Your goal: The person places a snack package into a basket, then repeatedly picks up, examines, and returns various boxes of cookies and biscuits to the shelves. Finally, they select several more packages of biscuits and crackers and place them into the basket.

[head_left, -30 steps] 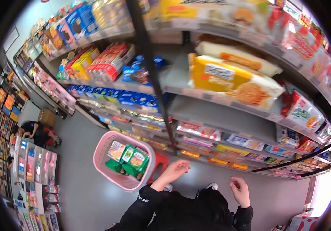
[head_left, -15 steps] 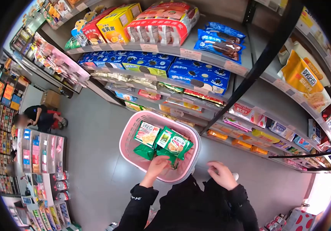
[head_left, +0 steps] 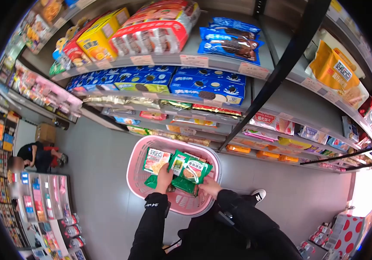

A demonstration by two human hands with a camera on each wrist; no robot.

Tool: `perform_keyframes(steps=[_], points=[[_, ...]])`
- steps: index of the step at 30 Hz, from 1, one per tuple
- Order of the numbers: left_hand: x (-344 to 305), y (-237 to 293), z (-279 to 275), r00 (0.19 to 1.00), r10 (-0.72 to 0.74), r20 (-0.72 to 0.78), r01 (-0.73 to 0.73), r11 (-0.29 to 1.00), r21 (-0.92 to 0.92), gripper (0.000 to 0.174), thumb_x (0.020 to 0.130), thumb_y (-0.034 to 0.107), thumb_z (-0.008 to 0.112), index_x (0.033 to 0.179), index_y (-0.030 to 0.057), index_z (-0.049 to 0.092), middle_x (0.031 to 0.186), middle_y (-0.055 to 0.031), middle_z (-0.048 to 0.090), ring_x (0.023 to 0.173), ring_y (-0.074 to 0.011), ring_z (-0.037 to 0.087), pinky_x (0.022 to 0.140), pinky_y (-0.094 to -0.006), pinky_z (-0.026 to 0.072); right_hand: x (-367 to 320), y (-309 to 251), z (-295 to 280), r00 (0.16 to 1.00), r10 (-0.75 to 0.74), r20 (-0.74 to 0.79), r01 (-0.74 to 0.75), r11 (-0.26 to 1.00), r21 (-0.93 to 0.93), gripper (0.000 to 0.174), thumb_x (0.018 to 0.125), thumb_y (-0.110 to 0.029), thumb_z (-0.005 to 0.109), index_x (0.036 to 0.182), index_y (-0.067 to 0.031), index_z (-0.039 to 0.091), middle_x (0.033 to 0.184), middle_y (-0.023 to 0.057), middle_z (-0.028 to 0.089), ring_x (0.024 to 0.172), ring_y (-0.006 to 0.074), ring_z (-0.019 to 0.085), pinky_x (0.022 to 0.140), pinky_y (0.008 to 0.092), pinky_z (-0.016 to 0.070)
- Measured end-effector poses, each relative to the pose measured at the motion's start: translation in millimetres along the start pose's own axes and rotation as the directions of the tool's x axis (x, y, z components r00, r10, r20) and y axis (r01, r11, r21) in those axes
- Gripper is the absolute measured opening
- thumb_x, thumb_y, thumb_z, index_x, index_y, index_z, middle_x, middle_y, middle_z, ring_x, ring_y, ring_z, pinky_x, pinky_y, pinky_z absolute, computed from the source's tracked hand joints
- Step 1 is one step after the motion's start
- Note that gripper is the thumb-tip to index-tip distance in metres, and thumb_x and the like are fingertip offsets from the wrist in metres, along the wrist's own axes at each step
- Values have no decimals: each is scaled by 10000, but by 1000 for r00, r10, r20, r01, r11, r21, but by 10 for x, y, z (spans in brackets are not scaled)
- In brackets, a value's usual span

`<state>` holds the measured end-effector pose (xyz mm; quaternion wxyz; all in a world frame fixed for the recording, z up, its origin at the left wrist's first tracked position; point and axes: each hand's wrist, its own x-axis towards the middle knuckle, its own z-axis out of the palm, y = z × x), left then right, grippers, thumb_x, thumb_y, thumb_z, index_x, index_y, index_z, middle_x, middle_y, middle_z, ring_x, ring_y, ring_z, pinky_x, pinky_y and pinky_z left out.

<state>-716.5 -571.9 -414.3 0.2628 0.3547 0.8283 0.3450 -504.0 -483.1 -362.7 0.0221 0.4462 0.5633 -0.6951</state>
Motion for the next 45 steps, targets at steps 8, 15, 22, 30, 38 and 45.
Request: perform_keyframes(steps=[8,15,22,30,38,45], points=[[427,59,120,995,31,94,-55,963,265,414,748,237,564,1058,-33,516,990,-252,518,936,-372,498,818,-401,397,531,276,239,935,213,-285,-226,974,-15,295,712,-88,550,963,67,548,897,134,596,832,207,573,739,297,439],[384,77,214,995,100,1,-93,917,389,368,722,303,608,972,34,594,952,-216,491,899,-351,457,791,-408,378,614,338,251,944,243,-223,-166,935,315,287,724,-52,513,992,50,532,859,103,587,740,180,569,662,290,442],[317,51,195,981,155,-116,-120,957,264,305,729,273,610,909,28,574,899,-174,539,880,-320,491,771,-405,385,390,-67,252,922,287,-262,-267,957,110,356,703,-71,531,1042,32,501,965,180,573,906,253,566,754,318,439],[-133,394,-224,979,73,-192,-92,991,-94,189,782,157,555,887,4,519,731,-134,569,669,-199,560,604,-307,427,162,-131,290,965,-18,-262,-28,985,-170,370,697,-86,513,1020,75,429,935,264,530,940,379,514,779,402,413],[-761,1029,-607,926,-95,-364,-111,856,-505,228,819,32,512,1025,-44,448,944,-98,527,841,-127,505,753,-247,406,-397,-772,64,777,-549,-310,406,812,-419,271,751,-108,486,962,51,421,801,246,541,772,399,531,693,457,423],[-950,2107,-407,964,125,-233,-246,750,-614,321,792,-19,529,1092,-64,422,1036,-122,517,935,-156,499,834,-269,384,-1297,-923,-883,704,-594,-391,454,798,-396,282,806,-146,505,1027,20,446,884,225,529,834,383,512,714,399,422]])
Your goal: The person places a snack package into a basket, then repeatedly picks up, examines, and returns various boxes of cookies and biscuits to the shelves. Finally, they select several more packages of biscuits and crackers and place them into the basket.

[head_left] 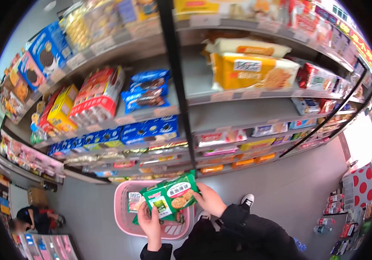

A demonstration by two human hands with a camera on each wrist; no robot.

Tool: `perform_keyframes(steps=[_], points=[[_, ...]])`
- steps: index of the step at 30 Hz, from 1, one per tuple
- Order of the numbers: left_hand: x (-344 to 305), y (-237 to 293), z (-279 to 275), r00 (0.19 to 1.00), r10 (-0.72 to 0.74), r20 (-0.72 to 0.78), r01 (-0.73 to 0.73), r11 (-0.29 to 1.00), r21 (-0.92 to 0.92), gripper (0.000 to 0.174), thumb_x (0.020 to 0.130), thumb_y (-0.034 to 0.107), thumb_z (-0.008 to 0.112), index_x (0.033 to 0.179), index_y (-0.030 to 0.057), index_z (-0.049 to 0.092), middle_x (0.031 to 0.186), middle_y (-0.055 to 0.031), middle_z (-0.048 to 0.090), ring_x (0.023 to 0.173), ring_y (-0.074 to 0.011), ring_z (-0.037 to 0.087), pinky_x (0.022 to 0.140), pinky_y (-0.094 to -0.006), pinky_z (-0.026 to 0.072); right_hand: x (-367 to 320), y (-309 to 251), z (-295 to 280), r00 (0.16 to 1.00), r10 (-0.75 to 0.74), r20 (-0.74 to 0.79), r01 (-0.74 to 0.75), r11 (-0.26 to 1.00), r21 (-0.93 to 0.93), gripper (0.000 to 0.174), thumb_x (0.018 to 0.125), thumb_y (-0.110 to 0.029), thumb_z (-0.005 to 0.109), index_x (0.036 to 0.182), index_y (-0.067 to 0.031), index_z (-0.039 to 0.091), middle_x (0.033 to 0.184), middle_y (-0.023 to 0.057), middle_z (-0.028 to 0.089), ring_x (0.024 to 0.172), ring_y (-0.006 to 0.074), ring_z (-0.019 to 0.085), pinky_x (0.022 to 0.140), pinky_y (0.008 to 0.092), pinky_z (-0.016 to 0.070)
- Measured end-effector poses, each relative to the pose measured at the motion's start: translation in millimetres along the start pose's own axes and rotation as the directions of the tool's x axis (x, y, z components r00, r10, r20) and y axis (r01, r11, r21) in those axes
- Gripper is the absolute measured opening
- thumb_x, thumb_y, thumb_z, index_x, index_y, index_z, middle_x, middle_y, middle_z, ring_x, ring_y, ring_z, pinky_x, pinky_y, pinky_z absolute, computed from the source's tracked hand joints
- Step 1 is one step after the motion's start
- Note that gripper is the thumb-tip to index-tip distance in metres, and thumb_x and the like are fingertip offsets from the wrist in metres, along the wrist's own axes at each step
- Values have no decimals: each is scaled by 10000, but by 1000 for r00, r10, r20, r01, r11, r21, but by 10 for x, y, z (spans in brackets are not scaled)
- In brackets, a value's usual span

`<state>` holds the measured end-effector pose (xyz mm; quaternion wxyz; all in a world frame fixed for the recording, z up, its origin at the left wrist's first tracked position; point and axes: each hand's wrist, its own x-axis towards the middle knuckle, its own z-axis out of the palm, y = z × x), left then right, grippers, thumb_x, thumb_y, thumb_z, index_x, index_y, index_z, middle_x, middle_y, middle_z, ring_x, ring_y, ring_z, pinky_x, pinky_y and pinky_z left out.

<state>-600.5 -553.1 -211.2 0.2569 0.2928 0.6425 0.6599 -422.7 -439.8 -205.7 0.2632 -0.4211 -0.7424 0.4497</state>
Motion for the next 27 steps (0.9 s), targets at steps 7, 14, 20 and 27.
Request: perform_keyframes(steps=[7,14,20,27], points=[[-307,207,1255,909,-32,415,17,999,38,297,765,27,599,1037,-52,508,978,-91,555,904,-134,521,793,-254,413,-605,439,-1394,953,124,-275,-117,992,41,265,787,-102,536,1009,26,469,879,187,550,832,320,552,709,350,438],[-593,300,2607,837,12,547,-18,1000,6,282,789,48,574,1049,-40,507,966,-100,570,892,-141,541,795,-258,418,-962,744,-2529,841,183,-510,-155,983,96,231,772,-50,550,978,32,485,848,135,556,801,221,557,726,295,435],[-757,437,3469,835,-7,550,39,998,-46,291,807,47,545,1075,-39,469,1006,-99,546,927,-138,519,830,-262,396,-940,932,-3420,855,64,-515,-71,997,6,285,754,-50,559,1016,33,483,848,136,539,800,255,541,730,309,426],[-739,576,3972,884,3,468,50,994,-101,287,833,35,491,1100,-51,430,1050,-104,517,959,-144,495,843,-265,386,-575,1159,-3918,882,-161,-442,130,986,-101,414,724,-44,586,1097,38,427,978,176,464,923,306,475,804,331,392]])
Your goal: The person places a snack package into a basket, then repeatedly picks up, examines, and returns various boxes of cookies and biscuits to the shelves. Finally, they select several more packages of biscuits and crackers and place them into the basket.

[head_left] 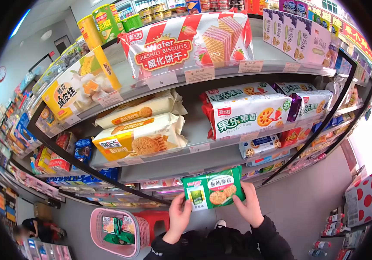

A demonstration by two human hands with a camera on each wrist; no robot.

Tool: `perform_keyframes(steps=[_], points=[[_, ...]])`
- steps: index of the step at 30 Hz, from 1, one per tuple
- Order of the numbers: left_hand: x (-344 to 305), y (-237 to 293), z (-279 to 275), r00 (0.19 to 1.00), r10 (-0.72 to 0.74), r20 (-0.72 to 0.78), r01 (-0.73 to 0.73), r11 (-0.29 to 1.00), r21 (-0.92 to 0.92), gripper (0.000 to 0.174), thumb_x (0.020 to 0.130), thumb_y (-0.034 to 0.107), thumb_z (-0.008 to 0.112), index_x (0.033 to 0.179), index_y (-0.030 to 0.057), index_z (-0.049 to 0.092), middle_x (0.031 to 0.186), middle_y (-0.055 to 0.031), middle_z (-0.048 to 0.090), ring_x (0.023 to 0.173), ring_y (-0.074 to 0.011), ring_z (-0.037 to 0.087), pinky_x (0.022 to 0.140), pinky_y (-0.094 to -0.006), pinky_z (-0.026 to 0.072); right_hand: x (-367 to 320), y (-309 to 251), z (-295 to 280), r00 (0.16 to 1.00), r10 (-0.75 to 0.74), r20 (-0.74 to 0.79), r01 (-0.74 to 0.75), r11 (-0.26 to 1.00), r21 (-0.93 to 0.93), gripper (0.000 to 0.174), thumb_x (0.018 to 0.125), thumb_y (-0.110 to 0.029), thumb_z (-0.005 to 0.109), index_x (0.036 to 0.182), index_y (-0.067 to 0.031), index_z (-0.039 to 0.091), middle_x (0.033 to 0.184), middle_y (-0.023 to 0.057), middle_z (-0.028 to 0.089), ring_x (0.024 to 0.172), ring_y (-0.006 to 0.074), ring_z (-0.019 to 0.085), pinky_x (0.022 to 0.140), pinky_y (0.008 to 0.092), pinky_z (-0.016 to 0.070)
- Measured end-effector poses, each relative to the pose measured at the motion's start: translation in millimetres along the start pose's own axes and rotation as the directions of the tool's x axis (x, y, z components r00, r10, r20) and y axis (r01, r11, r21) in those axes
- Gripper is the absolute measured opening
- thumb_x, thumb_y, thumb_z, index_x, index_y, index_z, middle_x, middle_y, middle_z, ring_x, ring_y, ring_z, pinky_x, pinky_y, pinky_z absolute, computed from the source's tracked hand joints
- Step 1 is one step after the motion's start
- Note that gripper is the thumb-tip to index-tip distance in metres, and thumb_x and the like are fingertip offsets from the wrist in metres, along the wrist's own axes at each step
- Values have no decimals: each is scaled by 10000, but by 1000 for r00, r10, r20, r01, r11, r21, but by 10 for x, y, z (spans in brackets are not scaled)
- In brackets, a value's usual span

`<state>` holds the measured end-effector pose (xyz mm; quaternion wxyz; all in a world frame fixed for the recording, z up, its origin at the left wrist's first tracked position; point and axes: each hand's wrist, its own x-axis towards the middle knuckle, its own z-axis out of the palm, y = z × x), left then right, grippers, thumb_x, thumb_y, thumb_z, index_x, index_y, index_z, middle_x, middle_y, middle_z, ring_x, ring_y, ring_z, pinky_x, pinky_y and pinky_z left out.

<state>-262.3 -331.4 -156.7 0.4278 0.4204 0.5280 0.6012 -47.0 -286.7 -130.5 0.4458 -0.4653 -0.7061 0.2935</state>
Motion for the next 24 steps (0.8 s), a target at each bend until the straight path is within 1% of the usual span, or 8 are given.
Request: perform_keyframes(steps=[5,9,11,13,17,18,22,24], points=[[578,137,56,996,79,33,-82,993,86,349,808,-5,469,1145,-59,396,1061,-116,509,978,-147,484,847,-256,375,496,226,141,999,-21,39,19,998,63,456,725,-49,583,1125,52,388,1017,191,436,942,326,461,816,340,383],[1012,22,65,1000,27,-9,-25,986,167,370,799,61,506,1128,-72,399,1024,-122,527,930,-158,503,808,-252,391,884,321,276,999,9,39,-12,998,63,505,731,-96,583,1156,45,349,1023,209,429,966,354,440,831,359,369],[1190,24,81,999,2,-50,9,978,211,367,798,100,519,1105,-76,418,997,-130,542,911,-167,511,796,-257,396,1032,384,346,998,-55,-32,56,998,41,503,736,-79,568,1171,25,338,1046,185,420,979,311,424,862,341,338],[1358,36,83,995,5,98,-45,910,412,357,798,178,522,1049,-69,465,940,-154,562,900,-188,521,789,-278,398,1137,422,363,1000,-25,-8,25,999,36,490,729,-69,555,1163,23,347,1107,211,405,1050,359,393,902,370,314],[1656,-358,90,993,89,71,-109,930,351,328,802,208,515,1018,-38,498,965,-180,562,918,-268,521,833,-324,382,1302,653,484,999,-33,42,37,995,-97,384,723,-44,525,1084,32,420,1094,250,432,1043,402,387,892,407,317],[1709,-378,64,987,109,115,-152,856,494,345,811,208,510,1066,-23,477,1054,-183,529,971,-287,490,863,-329,365,1334,684,500,996,-81,30,85,982,-170,335,718,-51,524,1037,28,455,1043,243,463,1007,406,409,866,430,330],[1846,-468,97,987,127,103,-163,796,582,343,830,211,485,1098,0,451,1111,-172,490,1027,-262,452,874,-324,356,1377,727,535,990,-139,-7,131,949,-287,258,717,-60,522,963,16,522,973,229,512,963,401,440,839,454,341],[1823,-442,102,990,78,120,-127,871,475,316,843,201,460,1095,12,436,1118,-162,474,1033,-249,434,875,-322,355,1379,687,488,994,-103,43,111,946,-306,283,738,-47,511,1007,35,481,1014,252,491,990,419,423,851,422,347]])
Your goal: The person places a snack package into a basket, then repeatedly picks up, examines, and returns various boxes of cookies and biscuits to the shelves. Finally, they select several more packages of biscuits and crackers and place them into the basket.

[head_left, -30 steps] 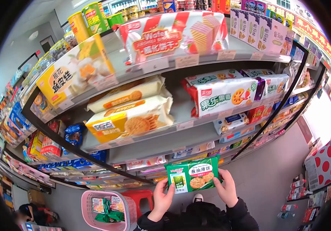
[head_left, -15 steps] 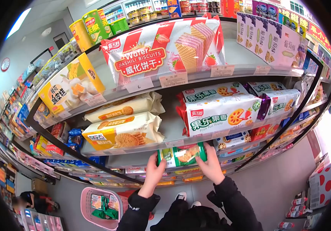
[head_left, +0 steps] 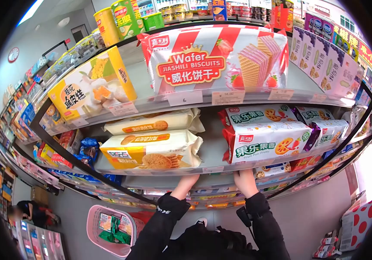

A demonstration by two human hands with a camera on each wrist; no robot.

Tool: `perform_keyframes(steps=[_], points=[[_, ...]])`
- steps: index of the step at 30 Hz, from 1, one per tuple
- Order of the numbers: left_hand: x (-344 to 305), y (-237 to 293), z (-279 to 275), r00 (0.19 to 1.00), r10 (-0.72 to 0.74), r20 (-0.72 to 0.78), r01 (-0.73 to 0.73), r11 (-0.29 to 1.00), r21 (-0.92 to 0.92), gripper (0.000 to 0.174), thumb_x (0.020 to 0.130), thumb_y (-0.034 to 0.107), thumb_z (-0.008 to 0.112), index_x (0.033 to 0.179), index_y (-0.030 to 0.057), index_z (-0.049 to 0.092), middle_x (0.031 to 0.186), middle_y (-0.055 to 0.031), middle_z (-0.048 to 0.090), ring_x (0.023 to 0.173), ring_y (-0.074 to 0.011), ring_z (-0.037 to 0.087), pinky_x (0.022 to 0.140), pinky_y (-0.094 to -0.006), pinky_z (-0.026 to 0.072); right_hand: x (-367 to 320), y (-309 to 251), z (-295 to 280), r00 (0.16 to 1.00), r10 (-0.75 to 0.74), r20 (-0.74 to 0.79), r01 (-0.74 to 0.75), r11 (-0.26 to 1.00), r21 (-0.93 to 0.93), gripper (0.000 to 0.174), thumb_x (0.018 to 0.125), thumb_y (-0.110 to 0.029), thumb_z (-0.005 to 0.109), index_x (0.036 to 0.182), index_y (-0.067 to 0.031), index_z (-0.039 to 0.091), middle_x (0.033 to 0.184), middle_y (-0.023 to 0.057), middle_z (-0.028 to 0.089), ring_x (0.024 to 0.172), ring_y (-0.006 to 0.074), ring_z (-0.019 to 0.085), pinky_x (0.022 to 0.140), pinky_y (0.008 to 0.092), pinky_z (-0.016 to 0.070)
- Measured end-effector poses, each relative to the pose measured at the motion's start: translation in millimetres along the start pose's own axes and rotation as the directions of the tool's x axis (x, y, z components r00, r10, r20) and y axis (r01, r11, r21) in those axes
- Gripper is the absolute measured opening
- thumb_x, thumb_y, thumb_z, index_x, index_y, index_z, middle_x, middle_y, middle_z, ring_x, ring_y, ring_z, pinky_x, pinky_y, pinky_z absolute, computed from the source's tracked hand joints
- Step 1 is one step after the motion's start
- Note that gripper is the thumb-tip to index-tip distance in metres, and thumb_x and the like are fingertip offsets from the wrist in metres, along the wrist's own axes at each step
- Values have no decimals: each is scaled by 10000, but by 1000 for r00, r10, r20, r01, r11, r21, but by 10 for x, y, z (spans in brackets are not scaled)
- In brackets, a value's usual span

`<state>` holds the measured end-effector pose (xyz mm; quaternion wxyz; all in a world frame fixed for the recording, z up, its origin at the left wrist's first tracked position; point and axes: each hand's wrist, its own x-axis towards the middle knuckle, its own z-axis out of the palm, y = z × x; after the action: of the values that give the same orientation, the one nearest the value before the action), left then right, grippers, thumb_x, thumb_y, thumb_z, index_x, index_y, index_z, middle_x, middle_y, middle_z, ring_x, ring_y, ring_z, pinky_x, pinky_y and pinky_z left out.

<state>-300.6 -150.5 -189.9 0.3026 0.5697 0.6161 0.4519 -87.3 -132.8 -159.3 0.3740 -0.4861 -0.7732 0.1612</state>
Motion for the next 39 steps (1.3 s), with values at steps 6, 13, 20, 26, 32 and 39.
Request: perform_keyframes(steps=[6,13,20,26,32,39], points=[[-1,225,30,998,-3,-70,-6,992,-126,285,852,189,441,1071,6,439,1092,-162,482,1013,-246,436,873,-323,355,41,244,30,998,9,54,-12,999,37,268,737,-35,506,992,46,485,998,253,502,986,408,439,842,405,354],[-101,24,82,996,29,-89,-37,996,-82,301,817,165,500,1067,3,456,1039,-123,477,948,-179,447,804,-298,380,-96,-69,-149,999,26,-25,-25,1000,10,295,728,-37,513,1013,28,478,1042,252,478,998,416,418,857,443,332],[-1053,580,-192,878,252,-407,-220,968,124,195,796,81,486,961,0,552,897,-165,583,871,-287,564,769,-329,428,-845,-496,-367,995,-5,96,-15,980,200,425,737,-3,521,1145,-27,403,1253,206,346,1175,337,332,968,369,262],[-1911,216,-270,995,-83,-54,84,996,21,180,771,62,503,935,14,560,869,-125,593,812,-261,583,715,-312,452,-1440,-407,-152,884,73,461,-274,881,386,347,726,-25,549,1063,-13,471,1161,203,434,1096,346,414,920,360,335],[-2578,-269,-409,944,-330,14,323,932,167,193,786,66,501,960,6,559,858,-98,608,779,-185,598,671,-263,464,-1800,-393,90,819,63,571,-315,880,355,283,726,-39,554,1004,-5,515,1106,206,477,1059,350,440,902,368,355],[-2760,-377,-681,896,-442,40,439,896,69,215,773,73,505,969,-3,546,803,-103,604,745,-184,599,664,-266,460,-1912,-623,288,804,35,594,-276,907,320,265,733,-60,556,993,-16,530,1107,198,481,1040,344,452,879,367,373]])
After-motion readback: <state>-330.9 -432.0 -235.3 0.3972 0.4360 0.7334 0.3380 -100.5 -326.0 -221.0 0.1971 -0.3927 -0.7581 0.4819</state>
